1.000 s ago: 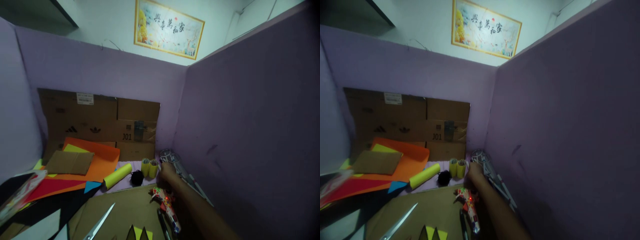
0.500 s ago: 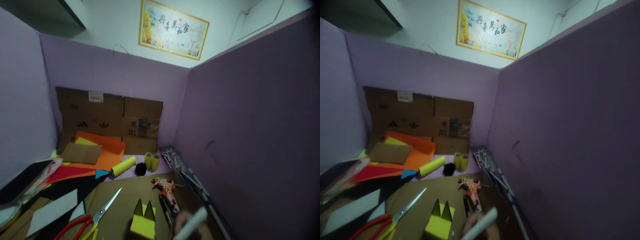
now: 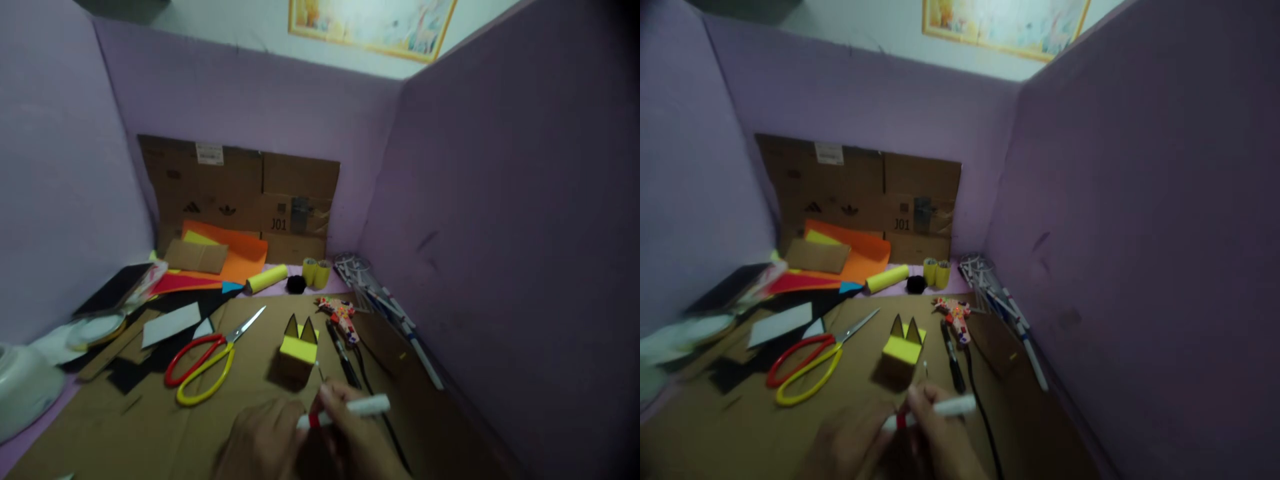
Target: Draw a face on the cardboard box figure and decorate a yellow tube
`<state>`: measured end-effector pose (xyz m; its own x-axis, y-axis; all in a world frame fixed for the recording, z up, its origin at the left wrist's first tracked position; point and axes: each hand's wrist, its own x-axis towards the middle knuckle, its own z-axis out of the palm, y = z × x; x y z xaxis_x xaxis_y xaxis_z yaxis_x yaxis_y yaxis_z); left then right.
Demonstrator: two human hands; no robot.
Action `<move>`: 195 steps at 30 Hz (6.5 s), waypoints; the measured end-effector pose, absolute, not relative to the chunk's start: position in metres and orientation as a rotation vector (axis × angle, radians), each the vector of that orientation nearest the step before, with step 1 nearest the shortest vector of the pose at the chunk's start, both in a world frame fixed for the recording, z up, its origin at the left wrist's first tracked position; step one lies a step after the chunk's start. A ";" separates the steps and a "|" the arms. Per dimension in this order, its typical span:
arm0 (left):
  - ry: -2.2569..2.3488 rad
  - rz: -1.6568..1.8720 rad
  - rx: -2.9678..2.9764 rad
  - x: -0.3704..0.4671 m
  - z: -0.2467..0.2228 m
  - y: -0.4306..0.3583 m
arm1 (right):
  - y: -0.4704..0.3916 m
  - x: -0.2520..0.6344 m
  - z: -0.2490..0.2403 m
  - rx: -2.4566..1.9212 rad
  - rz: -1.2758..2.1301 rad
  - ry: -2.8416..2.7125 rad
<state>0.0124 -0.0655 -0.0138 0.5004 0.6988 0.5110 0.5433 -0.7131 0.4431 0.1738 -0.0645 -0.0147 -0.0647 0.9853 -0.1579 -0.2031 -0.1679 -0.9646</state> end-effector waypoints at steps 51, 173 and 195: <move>1.170 0.960 1.792 0.002 0.013 0.003 | 0.002 0.196 0.012 -1.067 1.335 -1.152; 1.012 0.950 1.099 0.016 -0.002 -0.025 | -0.035 0.195 -0.005 -1.098 0.579 -1.689; 1.020 0.935 1.103 0.015 -0.001 -0.023 | -0.036 0.195 -0.006 -1.070 0.541 -1.700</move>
<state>0.0152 -0.0227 -0.0010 0.2674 0.9484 -0.1703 -0.0877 0.2000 0.9759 0.1955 -0.0359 -0.0056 -0.0946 0.8524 0.5142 0.3981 0.5058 -0.7653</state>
